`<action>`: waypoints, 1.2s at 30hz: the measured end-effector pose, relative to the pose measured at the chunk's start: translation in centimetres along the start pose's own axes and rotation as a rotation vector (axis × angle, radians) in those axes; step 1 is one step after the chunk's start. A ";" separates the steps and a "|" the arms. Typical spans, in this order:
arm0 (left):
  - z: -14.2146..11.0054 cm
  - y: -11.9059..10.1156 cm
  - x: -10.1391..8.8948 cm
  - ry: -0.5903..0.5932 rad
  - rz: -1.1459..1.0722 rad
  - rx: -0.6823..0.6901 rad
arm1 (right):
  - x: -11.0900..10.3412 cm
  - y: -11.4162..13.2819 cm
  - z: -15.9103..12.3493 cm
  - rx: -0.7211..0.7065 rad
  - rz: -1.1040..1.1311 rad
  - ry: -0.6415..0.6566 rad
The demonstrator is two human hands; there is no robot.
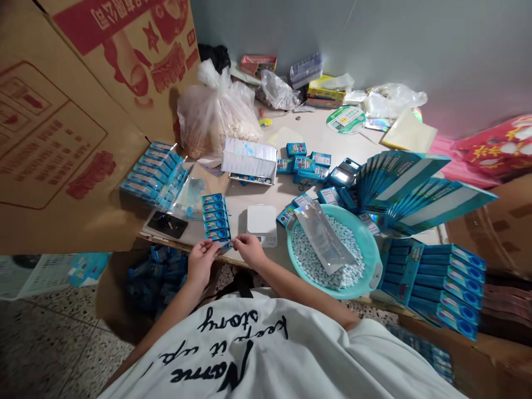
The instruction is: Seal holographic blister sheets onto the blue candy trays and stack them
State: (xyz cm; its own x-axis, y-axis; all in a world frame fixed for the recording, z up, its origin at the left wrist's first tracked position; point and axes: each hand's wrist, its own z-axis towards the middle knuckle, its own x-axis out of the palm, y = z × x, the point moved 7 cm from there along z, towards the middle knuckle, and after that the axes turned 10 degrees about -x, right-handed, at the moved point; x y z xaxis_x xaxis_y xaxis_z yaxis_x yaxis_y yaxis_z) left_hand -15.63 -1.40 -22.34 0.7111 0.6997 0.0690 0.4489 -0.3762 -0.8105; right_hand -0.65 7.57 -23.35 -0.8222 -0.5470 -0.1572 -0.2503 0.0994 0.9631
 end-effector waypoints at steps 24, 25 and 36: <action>1.1 -0.6 -1.4 -0.214 0.664 0.308 | 1.1 -3.2 3.0 -0.001 -0.119 0.164; 1.2 -0.7 -1.5 -0.228 0.682 0.313 | 1.2 -3.6 2.9 0.023 -0.077 0.163; 1.3 -2.6 -2.9 -0.282 0.778 0.460 | 4.7 -5.9 -0.8 0.355 0.363 0.116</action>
State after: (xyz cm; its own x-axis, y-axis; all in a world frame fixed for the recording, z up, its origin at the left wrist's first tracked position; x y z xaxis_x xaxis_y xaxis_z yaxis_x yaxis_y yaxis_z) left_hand -19.56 -1.72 -21.21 0.5368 0.4967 -0.6820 -0.3963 -0.5652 -0.7235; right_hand -2.62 3.70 -29.61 -0.8313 -0.5113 0.2181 -0.1340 0.5651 0.8141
